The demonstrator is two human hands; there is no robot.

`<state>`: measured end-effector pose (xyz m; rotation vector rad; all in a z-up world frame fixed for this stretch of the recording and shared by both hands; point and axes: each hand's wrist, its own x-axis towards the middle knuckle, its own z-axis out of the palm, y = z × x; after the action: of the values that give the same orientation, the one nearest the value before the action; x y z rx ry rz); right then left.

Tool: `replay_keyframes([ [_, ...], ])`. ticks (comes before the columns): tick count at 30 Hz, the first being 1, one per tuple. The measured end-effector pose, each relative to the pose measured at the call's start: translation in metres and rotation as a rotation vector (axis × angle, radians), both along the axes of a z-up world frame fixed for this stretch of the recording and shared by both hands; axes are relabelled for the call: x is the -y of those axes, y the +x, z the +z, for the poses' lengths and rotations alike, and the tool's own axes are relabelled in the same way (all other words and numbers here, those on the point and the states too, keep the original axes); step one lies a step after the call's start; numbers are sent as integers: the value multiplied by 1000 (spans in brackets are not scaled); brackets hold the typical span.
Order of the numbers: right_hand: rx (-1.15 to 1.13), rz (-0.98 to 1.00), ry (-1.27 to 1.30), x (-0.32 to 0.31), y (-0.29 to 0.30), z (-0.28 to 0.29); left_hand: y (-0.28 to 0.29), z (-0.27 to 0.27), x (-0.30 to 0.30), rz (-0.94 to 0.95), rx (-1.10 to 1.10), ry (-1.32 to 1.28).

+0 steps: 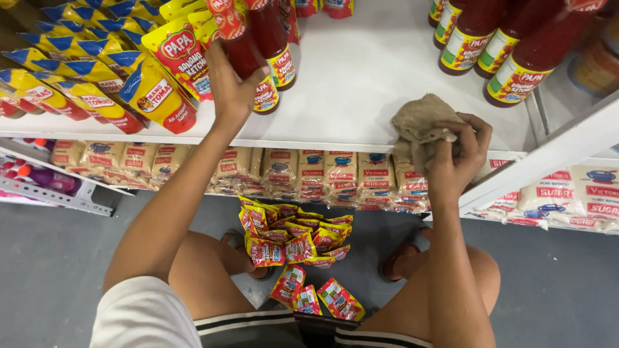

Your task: Cleaning and wiping down condiment bottles and shelves in a grocery store.

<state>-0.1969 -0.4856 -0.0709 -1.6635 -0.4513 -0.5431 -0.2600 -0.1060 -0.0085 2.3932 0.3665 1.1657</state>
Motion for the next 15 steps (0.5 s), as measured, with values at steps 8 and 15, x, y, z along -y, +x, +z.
replay_keyframes([
  [8,-30,-26,-4,-2,-2,4,0,-10,-10,-57,37,42],
  [15,-54,-63,4,-9,-1,3,47,10,57,52,402,237],
])
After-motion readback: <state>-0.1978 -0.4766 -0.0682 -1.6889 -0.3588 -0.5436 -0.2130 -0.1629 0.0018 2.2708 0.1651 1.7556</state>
